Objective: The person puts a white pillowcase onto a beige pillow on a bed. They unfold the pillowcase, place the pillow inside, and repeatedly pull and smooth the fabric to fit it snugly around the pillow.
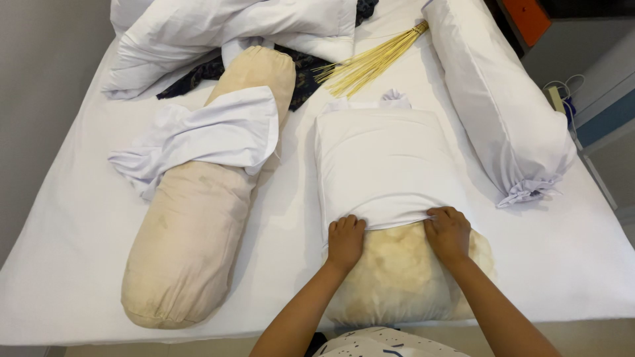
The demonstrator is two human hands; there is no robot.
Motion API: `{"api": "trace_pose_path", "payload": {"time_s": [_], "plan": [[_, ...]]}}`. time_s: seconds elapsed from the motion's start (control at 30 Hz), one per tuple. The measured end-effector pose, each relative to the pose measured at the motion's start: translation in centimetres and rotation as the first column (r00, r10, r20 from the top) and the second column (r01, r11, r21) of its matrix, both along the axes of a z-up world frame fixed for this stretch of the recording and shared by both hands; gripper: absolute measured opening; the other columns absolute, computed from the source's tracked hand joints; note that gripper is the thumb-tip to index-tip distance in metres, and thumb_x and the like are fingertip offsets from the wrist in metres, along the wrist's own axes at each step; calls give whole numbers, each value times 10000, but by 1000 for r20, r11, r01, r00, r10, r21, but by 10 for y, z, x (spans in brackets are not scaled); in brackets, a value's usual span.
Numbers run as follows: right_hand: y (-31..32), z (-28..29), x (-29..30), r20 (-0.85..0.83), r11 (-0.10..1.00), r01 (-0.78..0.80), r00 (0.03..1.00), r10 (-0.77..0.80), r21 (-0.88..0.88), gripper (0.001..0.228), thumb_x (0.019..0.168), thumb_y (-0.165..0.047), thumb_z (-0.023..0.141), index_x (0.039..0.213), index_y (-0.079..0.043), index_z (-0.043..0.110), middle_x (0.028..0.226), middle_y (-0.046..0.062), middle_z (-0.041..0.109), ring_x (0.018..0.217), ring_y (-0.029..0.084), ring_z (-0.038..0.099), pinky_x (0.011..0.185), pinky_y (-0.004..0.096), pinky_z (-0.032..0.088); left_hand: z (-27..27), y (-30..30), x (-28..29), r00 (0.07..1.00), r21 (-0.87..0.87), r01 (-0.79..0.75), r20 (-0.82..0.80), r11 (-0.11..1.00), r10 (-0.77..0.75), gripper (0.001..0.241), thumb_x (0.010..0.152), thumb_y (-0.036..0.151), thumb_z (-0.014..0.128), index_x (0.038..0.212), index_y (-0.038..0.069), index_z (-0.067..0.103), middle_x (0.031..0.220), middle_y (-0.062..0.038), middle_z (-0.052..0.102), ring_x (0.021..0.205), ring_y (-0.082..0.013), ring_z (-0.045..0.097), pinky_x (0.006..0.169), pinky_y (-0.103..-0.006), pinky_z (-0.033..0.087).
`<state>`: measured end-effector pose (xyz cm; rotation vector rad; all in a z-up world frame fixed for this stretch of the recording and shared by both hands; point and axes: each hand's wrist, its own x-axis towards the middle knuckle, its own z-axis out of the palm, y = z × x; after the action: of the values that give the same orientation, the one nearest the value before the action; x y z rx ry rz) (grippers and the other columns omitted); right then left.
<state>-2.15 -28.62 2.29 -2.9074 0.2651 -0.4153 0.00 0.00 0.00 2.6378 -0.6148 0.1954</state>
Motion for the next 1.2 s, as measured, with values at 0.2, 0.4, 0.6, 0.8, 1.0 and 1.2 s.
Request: {"api": "trace_pose_path", "payload": {"time_s": [0.2, 0.4, 0.6, 0.8, 1.0, 1.2], "plan": [[-1, 36, -5, -69, 977, -158, 983, 169, 143, 178, 984, -338, 587, 1071, -214, 681, 946, 40, 704, 999, 273, 704, 904, 409, 552, 27, -9, -4, 998, -92, -58, -42, 994, 54, 122, 1008, 168, 492, 932, 126, 579, 829, -64, 609, 842, -276, 656, 759, -403, 470], [-8, 62, -65, -227, 898, -318, 892, 392, 303, 259, 1028, -355, 451, 1014, -176, 636, 837, 109, 695, 932, 339, 707, 847, 468, 556, 78, 11, -72, 958, -152, -43, -287, 987, -3, 178, 1043, 221, 433, 932, 149, 552, 797, -50, 645, 851, -287, 691, 814, -422, 479], [-2, 46, -134, -267, 848, -401, 825, 499, 346, 262, 892, -332, 606, 1035, -133, 700, 954, 23, 735, 921, 235, 663, 926, 384, 502, 69, 19, -155, 960, -381, -99, -280, 919, -13, 157, 879, 107, 537, 738, 45, 565, 658, -95, 617, 603, -286, 537, 674, -394, 471], [-27, 5, -166, -278, 733, -584, 682, 676, 350, 464, 805, -495, 791, 1116, -156, 734, 1027, 25, 790, 952, 244, 725, 837, 362, 569, 28, 30, -204, 895, -156, 10, -439, 988, -79, 435, 903, 534, 664, 786, 117, 635, 722, -66, 632, 666, -292, 593, 662, -403, 473], [-34, 30, -159, -430, 790, -486, 664, 612, 374, 395, 837, -443, 787, 1140, -203, 709, 1138, -4, 768, 1040, 195, 718, 936, 336, 570, 36, 23, -202, 889, -104, 41, -451, 994, -84, 333, 807, 404, 765, 934, 107, 685, 915, -96, 698, 832, -334, 641, 765, -423, 508], [-68, 13, -103, -376, 967, -178, 897, 235, 180, 482, 762, -173, 771, 1220, -241, 636, 1106, -45, 747, 1022, 183, 709, 937, 330, 553, 26, 26, -150, 979, -95, -147, -157, 985, 131, 170, 804, 183, 683, 944, 90, 654, 829, -97, 699, 762, -335, 637, 667, -440, 503]]}}
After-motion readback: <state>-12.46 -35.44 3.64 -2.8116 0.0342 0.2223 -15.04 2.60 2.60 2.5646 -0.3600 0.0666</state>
